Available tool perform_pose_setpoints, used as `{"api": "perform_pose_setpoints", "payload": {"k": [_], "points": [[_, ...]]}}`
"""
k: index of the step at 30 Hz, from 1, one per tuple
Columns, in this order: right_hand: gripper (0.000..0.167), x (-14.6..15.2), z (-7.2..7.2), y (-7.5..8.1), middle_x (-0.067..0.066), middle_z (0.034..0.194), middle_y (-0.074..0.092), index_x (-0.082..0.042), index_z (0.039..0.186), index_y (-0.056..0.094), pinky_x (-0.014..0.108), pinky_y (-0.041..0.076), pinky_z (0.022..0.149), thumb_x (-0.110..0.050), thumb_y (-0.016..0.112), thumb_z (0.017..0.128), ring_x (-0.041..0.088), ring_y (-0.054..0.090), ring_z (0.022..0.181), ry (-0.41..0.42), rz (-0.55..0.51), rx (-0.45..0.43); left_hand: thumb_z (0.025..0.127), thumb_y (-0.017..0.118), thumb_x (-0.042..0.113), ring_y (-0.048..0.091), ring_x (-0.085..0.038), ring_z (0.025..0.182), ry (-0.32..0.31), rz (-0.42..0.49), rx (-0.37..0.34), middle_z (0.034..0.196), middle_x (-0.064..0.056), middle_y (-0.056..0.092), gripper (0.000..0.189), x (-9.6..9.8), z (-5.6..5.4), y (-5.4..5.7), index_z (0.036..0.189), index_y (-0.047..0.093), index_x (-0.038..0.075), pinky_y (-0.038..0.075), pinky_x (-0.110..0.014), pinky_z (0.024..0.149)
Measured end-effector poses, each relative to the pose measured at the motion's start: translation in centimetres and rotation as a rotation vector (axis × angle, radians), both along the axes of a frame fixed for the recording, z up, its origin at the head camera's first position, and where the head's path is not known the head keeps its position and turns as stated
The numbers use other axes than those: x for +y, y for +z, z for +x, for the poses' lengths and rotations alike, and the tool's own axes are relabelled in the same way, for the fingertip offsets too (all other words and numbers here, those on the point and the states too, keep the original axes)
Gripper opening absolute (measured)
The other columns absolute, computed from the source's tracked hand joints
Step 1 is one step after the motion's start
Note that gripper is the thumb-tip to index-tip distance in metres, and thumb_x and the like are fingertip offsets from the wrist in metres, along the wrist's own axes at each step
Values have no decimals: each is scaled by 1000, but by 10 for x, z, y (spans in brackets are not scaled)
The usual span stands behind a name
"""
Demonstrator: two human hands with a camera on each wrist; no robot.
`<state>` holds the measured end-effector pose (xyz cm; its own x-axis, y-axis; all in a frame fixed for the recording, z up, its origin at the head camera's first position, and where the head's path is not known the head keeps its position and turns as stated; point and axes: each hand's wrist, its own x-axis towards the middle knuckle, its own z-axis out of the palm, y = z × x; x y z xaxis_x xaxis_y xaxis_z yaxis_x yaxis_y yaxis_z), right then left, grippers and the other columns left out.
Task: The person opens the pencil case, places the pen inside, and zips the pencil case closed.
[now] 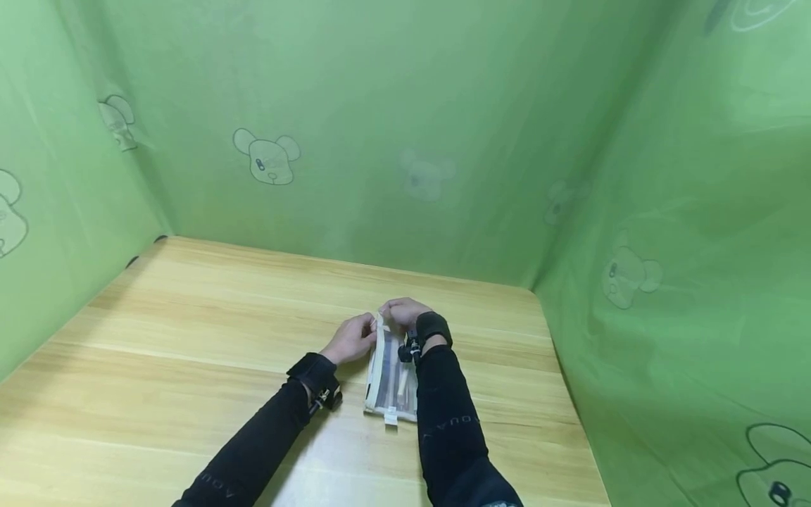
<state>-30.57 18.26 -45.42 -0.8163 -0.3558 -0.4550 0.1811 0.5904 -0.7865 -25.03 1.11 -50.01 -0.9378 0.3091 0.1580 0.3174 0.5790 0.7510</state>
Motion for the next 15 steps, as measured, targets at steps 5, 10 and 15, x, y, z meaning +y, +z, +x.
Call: {"api": "perform_pose_setpoints", "payload": {"k": [5, 10, 15], "points": [[22, 4, -11, -6, -1, 87, 50, -10, 105, 65, 26, 36, 61, -18, 45, 103, 13, 40, 64, 54, 28, 22, 93, 64, 3, 59, -22, 84, 67, 35, -21, 91, -12, 65, 3, 0, 1, 2, 94, 64, 1, 50, -33, 77], [23, 2, -25, -16, -1, 80, 52, -8, 104, 70, 26, 37, 55, -14, 49, 96, 13, 42, 61, -21, 123, 63, 98, 59, 6, 66, -30, 91, 128, 29, 10, 97, -17, 72, 14, 1, -2, 5, 98, 71, -2, 54, -44, 86], [17, -2, -22, -18, -4, 67, 41, -12, 86, 62, 27, 34, 53, -12, 47, 94, 14, 37, 59, -35, 158, 58, 101, 57, 11, 65, -28, 85, 115, -25, 1, 92, -13, 74, 19, 1, -3, 7, 96, 73, 2, 52, -39, 78]]}}
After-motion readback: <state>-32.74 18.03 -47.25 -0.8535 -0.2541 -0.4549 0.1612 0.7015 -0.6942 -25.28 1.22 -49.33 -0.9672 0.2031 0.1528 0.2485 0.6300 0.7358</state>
